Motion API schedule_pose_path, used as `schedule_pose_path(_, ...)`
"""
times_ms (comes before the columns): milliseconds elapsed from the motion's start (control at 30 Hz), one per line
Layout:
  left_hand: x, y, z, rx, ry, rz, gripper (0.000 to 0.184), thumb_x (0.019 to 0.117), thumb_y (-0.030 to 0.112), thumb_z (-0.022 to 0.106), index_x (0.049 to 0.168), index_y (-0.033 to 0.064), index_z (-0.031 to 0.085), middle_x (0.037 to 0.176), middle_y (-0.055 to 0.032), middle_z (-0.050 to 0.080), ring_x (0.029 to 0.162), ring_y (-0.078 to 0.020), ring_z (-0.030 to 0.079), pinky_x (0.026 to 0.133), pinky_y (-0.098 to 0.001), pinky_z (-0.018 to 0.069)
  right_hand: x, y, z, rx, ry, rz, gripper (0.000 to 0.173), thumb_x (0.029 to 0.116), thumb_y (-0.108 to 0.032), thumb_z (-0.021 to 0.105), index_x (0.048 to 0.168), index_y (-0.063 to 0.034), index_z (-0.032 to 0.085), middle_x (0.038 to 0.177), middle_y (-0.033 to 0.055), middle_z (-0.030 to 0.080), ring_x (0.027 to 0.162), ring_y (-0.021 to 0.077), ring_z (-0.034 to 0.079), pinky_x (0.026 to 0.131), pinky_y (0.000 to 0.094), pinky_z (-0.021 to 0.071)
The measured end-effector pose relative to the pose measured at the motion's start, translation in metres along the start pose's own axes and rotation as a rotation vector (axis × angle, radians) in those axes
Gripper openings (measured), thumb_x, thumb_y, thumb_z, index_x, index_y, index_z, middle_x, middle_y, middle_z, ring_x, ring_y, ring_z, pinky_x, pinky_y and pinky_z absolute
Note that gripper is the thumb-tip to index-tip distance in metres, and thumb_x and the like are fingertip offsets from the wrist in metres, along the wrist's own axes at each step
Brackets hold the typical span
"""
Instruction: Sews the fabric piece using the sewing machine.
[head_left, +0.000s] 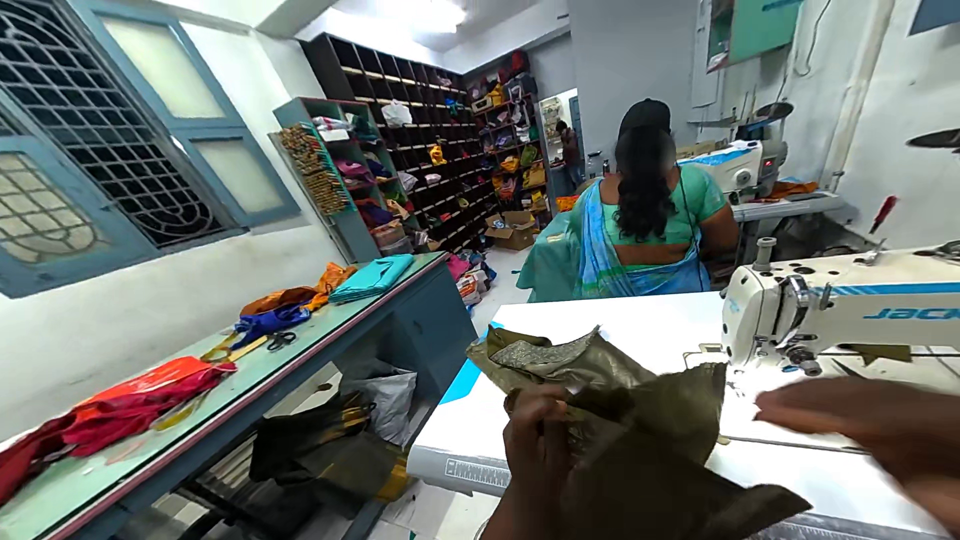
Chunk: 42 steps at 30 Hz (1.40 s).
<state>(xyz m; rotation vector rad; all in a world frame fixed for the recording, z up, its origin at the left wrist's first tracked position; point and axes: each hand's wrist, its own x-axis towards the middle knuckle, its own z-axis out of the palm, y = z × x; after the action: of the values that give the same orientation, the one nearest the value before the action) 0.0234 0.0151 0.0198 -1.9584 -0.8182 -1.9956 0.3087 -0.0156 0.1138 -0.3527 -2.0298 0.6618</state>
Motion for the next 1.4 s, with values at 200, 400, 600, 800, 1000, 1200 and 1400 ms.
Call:
schedule_pose_path(200,0.014,0.026,0.014,-0.064,-0.172,0.288,0.011,0.1097,0.018,0.046,0.102,0.0162,0.054,0.104,0.0008,0.062,0.1,-0.0075,0.061,0.091,-0.0197,0.0488,0.008,0.07,0.061,-0.042,-0.08,0.154,0.027,0.0989,-0.025,0.059,0.117,-0.0104,0.073,0.109,0.0005,0.073,0.101,0.0064,0.067,0.094,0.0349,0.0536)
schedule_pose_path(400,0.036,0.015,-0.007,-0.027,-0.015,0.08,0.01,0.1073,0.028,0.051,0.106,0.032,0.061,0.126,0.0229,0.06,0.123,0.0054,0.054,0.104,-0.017,0.0448,0.013,0.07,0.035,-0.261,0.201,0.234,0.021,0.0999,-0.03,0.059,0.097,-0.016,0.075,0.083,-0.0102,0.07,0.075,-0.0038,0.065,0.069,0.0184,0.0566)
schedule_pose_path(600,0.089,-0.057,-0.073,-0.825,-0.092,-0.341,0.017,0.1011,0.044,0.058,0.109,0.0344,0.07,0.104,0.0144,0.074,0.1,-0.0012,0.069,0.087,-0.0203,0.0572,0.007,0.058,-0.022,-0.132,0.649,0.57,0.017,0.1039,-0.02,0.059,0.108,-0.0109,0.072,0.076,-0.0065,0.069,0.062,-0.0017,0.062,0.059,0.0186,0.0546)
schedule_pose_path(800,0.101,-0.116,-0.049,-0.291,-0.367,-0.811,0.028,0.1114,0.014,0.031,0.128,0.0037,0.051,0.117,-0.0021,0.063,0.103,-0.0046,0.061,0.093,-0.0255,0.0511,-0.025,0.102,-0.034,-0.007,0.631,0.933,0.028,0.1058,-0.029,0.055,0.107,-0.004,0.068,0.081,0.0057,0.068,0.067,0.0114,0.065,0.064,0.032,0.0571)
schedule_pose_path(1000,0.077,-0.192,-0.043,0.024,-0.67,-1.136,0.037,0.1106,0.015,0.04,0.146,0.0072,0.044,0.137,-0.0147,0.058,0.102,-0.0172,0.064,0.086,-0.0369,0.0527,-0.1,0.173,-0.053,-0.235,0.332,1.218,0.048,0.1069,-0.032,0.056,0.139,0.0032,0.052,0.119,0.0289,0.064,0.106,0.0407,0.063,0.094,0.0591,0.0489)
schedule_pose_path(1200,0.087,-0.078,-0.019,-0.062,-0.945,-0.87,0.021,0.1065,0.006,0.046,0.122,0.002,0.06,0.11,-0.008,0.068,0.08,-0.0111,0.062,0.07,-0.0285,0.0512,-0.103,0.126,-0.068,-0.578,0.278,0.968,0.025,0.102,-0.012,0.064,0.123,0.001,0.066,0.122,0.0203,0.065,0.103,0.0335,0.066,0.089,0.0536,0.0533)
schedule_pose_path(1400,0.011,-0.022,0.064,0.051,-1.377,-0.594,0.031,0.1065,0.021,0.056,0.133,0.0055,0.064,0.129,-0.0152,0.066,0.117,-0.0304,0.064,0.102,-0.0518,0.0505,-0.095,0.145,-0.036,-0.603,-0.214,0.855,0.037,0.0891,-0.01,0.079,0.124,-0.0026,0.071,0.129,0.018,0.066,0.123,0.04,0.057,0.106,0.0569,0.0443)
